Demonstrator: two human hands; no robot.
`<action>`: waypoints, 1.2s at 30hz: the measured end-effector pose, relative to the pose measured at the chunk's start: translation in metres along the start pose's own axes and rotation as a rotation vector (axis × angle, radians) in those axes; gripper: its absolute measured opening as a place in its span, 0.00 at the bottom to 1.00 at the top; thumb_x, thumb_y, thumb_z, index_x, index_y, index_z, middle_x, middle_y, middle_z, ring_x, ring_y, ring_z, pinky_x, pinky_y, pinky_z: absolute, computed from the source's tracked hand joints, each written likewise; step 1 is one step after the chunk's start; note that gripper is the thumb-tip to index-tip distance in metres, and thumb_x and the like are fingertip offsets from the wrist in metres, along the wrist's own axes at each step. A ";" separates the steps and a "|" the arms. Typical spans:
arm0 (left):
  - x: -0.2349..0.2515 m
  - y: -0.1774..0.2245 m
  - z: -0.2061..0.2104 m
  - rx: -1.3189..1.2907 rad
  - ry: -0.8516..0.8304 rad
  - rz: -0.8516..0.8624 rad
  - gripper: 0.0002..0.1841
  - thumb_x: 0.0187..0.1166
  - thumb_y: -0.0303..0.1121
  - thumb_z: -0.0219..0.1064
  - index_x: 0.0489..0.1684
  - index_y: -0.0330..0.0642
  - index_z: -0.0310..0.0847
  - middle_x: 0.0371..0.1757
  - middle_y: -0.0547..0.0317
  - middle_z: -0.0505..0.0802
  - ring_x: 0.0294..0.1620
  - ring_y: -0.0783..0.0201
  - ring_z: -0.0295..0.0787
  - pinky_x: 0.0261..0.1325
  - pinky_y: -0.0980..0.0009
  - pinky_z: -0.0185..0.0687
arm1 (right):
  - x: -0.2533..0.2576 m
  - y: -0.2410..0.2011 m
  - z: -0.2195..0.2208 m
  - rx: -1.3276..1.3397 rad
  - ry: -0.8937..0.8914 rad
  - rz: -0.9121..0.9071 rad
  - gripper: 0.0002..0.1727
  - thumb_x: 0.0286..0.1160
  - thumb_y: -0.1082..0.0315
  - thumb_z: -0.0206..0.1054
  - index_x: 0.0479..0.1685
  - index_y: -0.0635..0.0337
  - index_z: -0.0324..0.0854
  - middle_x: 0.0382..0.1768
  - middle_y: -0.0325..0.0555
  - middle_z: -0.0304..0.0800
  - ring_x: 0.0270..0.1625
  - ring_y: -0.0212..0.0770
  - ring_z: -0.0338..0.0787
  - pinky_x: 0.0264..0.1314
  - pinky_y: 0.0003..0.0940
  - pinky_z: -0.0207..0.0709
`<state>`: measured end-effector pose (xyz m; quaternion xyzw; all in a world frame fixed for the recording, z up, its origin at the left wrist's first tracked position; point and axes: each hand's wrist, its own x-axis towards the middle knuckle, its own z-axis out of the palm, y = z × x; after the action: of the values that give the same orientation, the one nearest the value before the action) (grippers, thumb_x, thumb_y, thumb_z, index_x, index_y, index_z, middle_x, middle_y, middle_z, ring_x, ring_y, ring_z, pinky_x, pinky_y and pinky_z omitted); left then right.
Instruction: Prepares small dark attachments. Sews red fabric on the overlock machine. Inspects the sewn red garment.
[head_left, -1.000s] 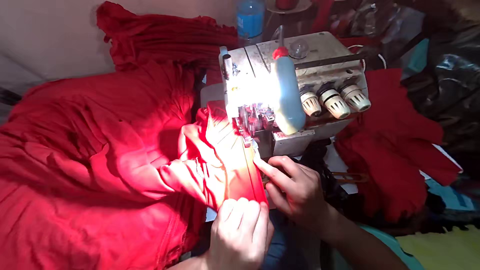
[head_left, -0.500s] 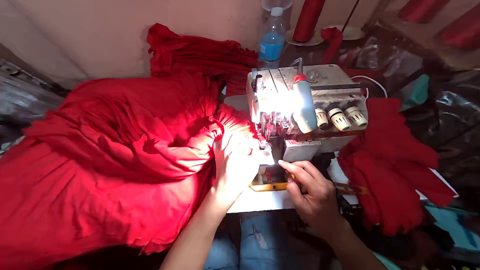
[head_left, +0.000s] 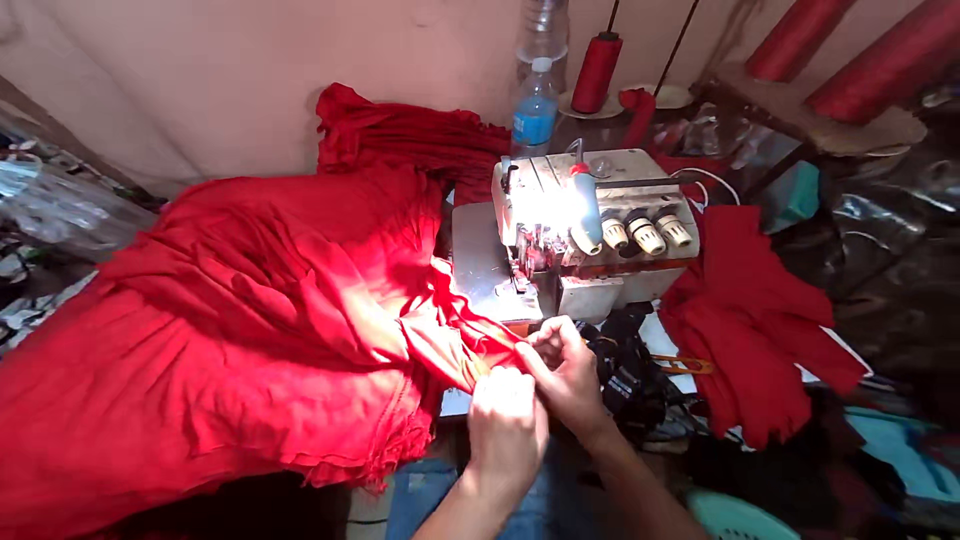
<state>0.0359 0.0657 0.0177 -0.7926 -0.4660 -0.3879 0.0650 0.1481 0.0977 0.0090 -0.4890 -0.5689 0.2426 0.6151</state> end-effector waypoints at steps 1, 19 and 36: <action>0.000 0.000 0.005 -0.028 -0.024 0.027 0.11 0.69 0.32 0.64 0.28 0.39 0.93 0.30 0.52 0.92 0.37 0.53 0.92 0.42 0.62 0.87 | 0.004 0.004 -0.004 -0.085 0.067 0.006 0.09 0.67 0.72 0.70 0.40 0.67 0.77 0.28 0.39 0.86 0.26 0.24 0.85 0.30 0.20 0.81; 0.163 -0.065 -0.148 -0.433 -0.299 0.170 0.07 0.71 0.30 0.66 0.39 0.44 0.90 0.47 0.65 0.92 0.54 0.73 0.87 0.61 0.69 0.83 | -0.015 -0.084 -0.153 0.851 -0.073 -0.068 0.16 0.75 0.60 0.67 0.61 0.40 0.89 0.51 0.29 0.96 0.51 0.27 0.94 0.54 0.29 0.89; 0.148 0.220 -0.137 -1.431 -0.806 0.093 0.17 0.67 0.17 0.69 0.52 0.44 0.77 0.36 0.60 0.92 0.32 0.70 0.91 0.33 0.73 0.90 | -0.057 -0.312 -0.458 0.344 -0.153 -0.631 0.21 0.89 0.75 0.41 0.70 0.66 0.75 0.59 0.55 0.88 0.63 0.45 0.89 0.68 0.37 0.82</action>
<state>0.1724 -0.0188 0.2692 -0.7393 -0.0603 -0.2737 -0.6123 0.4836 -0.2267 0.3138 -0.1592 -0.6869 0.1688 0.6887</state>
